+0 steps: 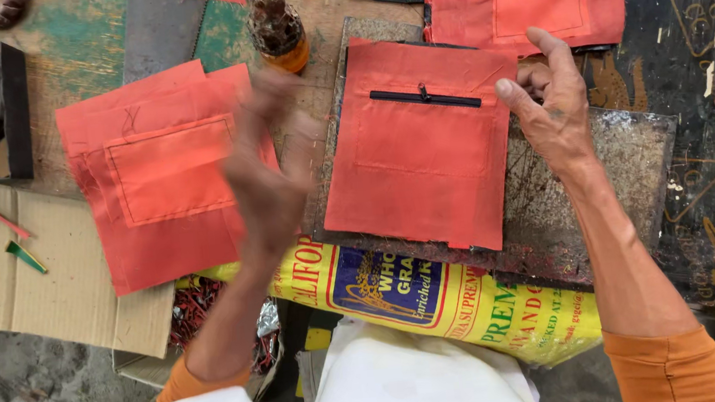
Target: The person applies a substance to the edges of a red fabric pouch using a brush, then folds and presses the edges to secure them. They repeat this process on multiple pouches, stacking the finished items on the table.
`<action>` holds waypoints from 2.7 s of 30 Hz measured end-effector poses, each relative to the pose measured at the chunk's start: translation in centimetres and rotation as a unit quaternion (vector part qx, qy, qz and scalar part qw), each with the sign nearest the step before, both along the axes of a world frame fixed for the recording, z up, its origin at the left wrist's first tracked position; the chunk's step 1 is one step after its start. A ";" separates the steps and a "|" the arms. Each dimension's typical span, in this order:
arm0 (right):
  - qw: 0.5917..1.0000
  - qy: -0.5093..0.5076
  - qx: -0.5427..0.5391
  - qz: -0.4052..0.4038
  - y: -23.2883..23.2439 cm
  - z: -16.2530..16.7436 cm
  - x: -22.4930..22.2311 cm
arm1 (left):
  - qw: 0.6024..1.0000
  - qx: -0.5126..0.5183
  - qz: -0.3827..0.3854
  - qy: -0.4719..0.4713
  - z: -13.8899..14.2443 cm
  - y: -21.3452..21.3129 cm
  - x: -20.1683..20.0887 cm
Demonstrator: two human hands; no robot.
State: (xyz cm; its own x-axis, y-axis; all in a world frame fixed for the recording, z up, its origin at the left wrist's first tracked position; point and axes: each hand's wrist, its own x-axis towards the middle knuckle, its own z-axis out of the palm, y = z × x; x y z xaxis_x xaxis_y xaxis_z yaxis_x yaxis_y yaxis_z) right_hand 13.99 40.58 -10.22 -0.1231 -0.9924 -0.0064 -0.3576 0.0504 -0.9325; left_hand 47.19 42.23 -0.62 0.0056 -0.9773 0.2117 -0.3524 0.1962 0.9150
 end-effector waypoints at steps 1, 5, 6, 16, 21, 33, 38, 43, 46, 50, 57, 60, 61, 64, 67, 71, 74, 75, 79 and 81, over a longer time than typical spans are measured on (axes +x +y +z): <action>1.000 -0.015 -0.014 0.005 -0.2 0.0 -0.2 | 0.994 -0.090 0.009 -0.063 -1.2 -2.6 1.3; 0.997 -0.060 -0.001 -0.038 -0.4 -0.1 -0.8 | 0.982 -0.147 0.013 -0.117 -6.3 -10.2 3.0; 0.997 -0.068 -0.009 -0.032 -0.4 -0.1 -0.9 | 0.988 -0.114 0.004 -0.103 -7.0 -11.3 2.6; 0.997 0.045 -0.010 -0.061 -0.5 0.5 -1.4 | 0.987 -0.109 -0.114 -0.013 -3.6 -6.6 -4.9; 0.997 0.045 -0.034 -0.043 -0.5 -0.2 -1.4 | 0.965 -0.035 -0.254 0.062 -4.5 2.1 -12.7; 0.998 0.017 -0.033 -0.043 -0.5 -0.8 -2.3 | 0.943 -0.052 -0.324 0.059 -6.0 4.6 -16.0; 0.997 0.042 -0.014 -0.063 -0.8 -1.0 -2.5 | 0.932 -0.036 -0.358 0.037 -5.3 4.5 -16.2; 0.999 0.003 -0.014 -0.051 -0.9 -0.6 -2.5 | 0.946 -0.074 -0.313 0.050 -4.1 4.1 -16.0; 0.995 0.072 -0.002 -0.075 -0.8 -0.3 -2.4 | 0.908 -0.067 -0.411 0.050 -3.4 6.0 -13.9; 0.999 0.001 -0.006 -0.051 -0.7 -0.3 -2.1 | 0.953 -0.054 -0.297 0.040 -4.8 4.9 -13.2; 0.995 0.075 -0.039 -0.055 -0.8 -1.0 -2.1 | 0.951 -0.080 -0.297 0.023 -4.4 5.1 -10.3; 0.998 0.039 -0.043 -0.033 -0.6 -0.9 -1.9 | 0.971 -0.024 -0.239 0.024 -4.8 5.3 -9.0; 0.998 0.026 -0.044 -0.038 -0.5 -0.9 -1.9 | 0.973 -0.011 -0.229 0.031 -4.8 5.1 -8.8; 0.996 0.056 -0.044 -0.054 -0.7 -0.7 -1.8 | 0.951 -0.079 -0.299 0.013 -4.0 6.3 -7.1; 0.997 0.042 -0.048 -0.049 -0.9 -0.7 -1.8 | 0.964 -0.080 -0.254 0.001 -4.7 5.2 -6.1; 0.994 0.092 -0.044 -0.048 -0.7 -0.9 -1.3 | 0.984 -0.032 -0.176 -0.003 -3.5 3.9 -5.3; 0.993 0.097 -0.031 -0.066 -1.1 -0.7 -1.1 | 0.969 -0.059 -0.240 -0.003 -2.1 3.9 -4.2; 0.992 0.096 -0.017 -0.075 -1.3 -0.7 -1.0 | 0.970 -0.039 -0.239 -0.004 -2.2 3.7 -3.7; 0.997 0.007 0.000 -0.079 -1.4 -0.5 -0.6 | 0.992 -0.014 -0.115 -0.046 -4.6 2.9 -1.7; 0.996 0.024 -0.044 -0.068 -1.5 -0.5 -0.6 | 0.981 -0.044 -0.189 -0.002 -5.5 4.2 -1.3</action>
State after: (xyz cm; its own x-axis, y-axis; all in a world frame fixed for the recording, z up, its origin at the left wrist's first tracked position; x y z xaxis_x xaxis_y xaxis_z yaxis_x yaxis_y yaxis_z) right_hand 13.36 39.07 -10.75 -0.2555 -0.9627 0.0894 -0.3973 0.0202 -0.9175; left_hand 45.91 46.40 -6.08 -0.3546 -0.8876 0.2938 -0.2428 0.3909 0.8878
